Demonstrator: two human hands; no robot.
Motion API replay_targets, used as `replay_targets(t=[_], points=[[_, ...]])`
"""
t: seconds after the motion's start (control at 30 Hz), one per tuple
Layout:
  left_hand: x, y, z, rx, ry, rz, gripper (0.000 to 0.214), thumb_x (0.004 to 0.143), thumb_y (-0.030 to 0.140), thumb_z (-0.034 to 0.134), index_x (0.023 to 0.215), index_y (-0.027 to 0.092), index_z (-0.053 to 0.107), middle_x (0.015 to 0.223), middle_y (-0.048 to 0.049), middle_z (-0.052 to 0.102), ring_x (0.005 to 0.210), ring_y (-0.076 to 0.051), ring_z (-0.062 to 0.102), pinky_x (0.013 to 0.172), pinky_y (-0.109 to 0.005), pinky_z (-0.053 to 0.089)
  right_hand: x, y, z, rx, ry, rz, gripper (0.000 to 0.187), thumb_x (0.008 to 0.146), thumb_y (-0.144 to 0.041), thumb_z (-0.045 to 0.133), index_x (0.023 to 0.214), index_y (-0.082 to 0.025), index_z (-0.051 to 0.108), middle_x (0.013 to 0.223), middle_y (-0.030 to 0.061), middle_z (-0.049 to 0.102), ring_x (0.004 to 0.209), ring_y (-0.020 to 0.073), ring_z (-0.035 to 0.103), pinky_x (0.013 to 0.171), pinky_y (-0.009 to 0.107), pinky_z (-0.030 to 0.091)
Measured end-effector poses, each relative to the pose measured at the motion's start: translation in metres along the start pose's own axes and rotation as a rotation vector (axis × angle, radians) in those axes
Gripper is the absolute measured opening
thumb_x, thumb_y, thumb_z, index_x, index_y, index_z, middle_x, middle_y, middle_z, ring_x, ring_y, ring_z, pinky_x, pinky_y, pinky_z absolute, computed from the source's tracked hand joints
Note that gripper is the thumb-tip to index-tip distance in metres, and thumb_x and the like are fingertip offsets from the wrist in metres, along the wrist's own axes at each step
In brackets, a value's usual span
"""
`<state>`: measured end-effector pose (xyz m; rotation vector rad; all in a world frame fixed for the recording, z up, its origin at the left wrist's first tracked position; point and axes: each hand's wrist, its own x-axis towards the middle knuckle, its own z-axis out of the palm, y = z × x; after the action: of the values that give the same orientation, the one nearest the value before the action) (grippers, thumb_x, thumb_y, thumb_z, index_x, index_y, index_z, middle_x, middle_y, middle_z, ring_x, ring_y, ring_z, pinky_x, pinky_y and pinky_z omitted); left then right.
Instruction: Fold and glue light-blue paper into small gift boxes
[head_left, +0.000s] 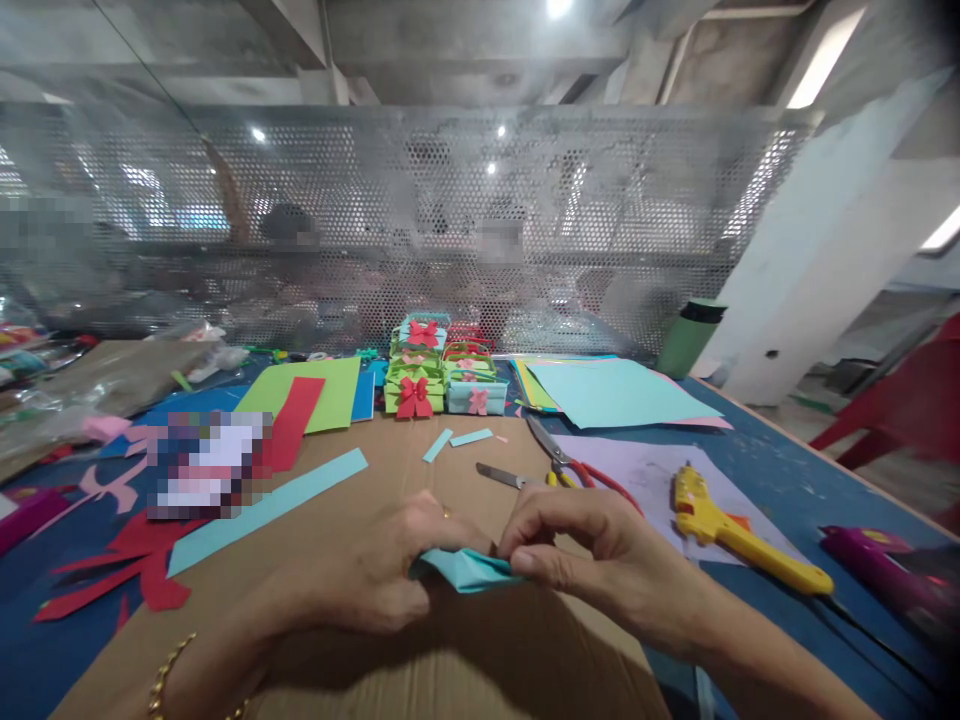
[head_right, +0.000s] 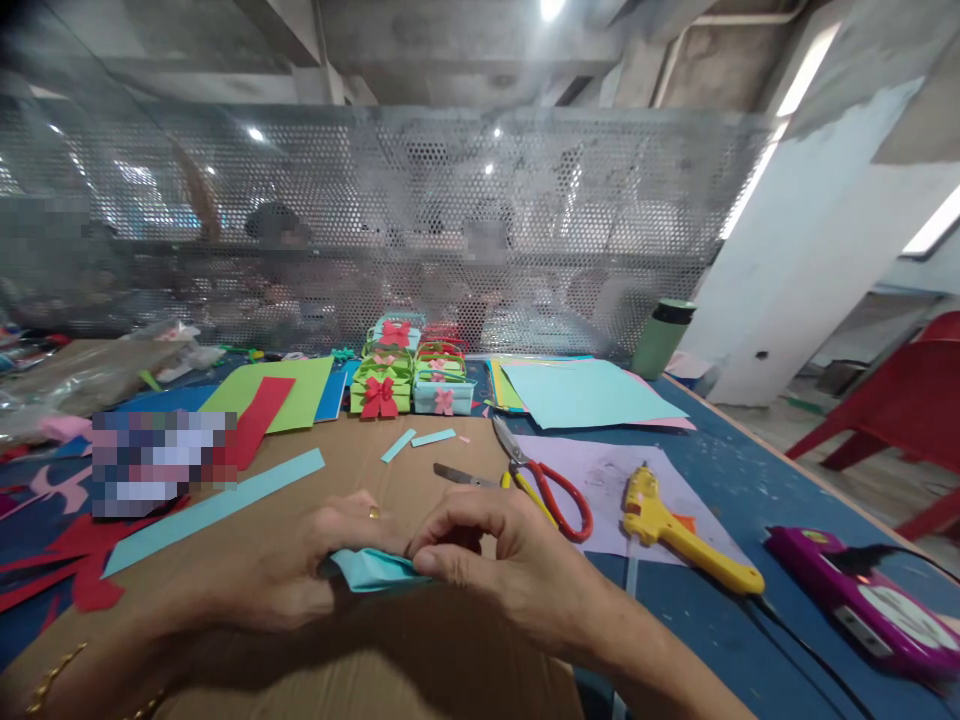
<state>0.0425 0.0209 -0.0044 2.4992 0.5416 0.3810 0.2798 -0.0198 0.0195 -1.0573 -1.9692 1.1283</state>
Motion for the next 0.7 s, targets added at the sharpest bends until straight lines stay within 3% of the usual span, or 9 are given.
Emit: replay_targets(t=[0.53, 0.7], points=[[0.0014, -0.0039, 0.001, 0.016, 0.003, 0.081, 0.026, 0.075, 0.003, 0.049, 0.091, 0.019, 0.061, 0.077, 0.0039, 0.065, 0.064, -0.011, 0.05, 0.078, -0.027, 0.039, 0.0008, 0.0012, 0.0022, 0.021, -0.066, 0.085, 0.038, 0.084, -0.052, 0.072, 0.085, -0.015, 0.073, 0.075, 0.0013, 0.061, 0.067, 0.0124, 0.047, 0.06, 0.025, 0.036], [0.0002, -0.0075, 0.0052, -0.019, 0.032, 0.092, 0.02, 0.073, 0.002, 0.049, 0.079, 0.02, 0.053, 0.066, 0.0086, 0.052, 0.059, -0.008, 0.042, 0.071, -0.025, 0.034, 0.0037, 0.0012, 0.0009, 0.05, -0.122, 0.123, 0.036, 0.083, -0.05, 0.073, 0.086, -0.014, 0.073, 0.073, 0.0007, 0.06, 0.067, 0.0123, 0.048, 0.059, 0.024, 0.035]])
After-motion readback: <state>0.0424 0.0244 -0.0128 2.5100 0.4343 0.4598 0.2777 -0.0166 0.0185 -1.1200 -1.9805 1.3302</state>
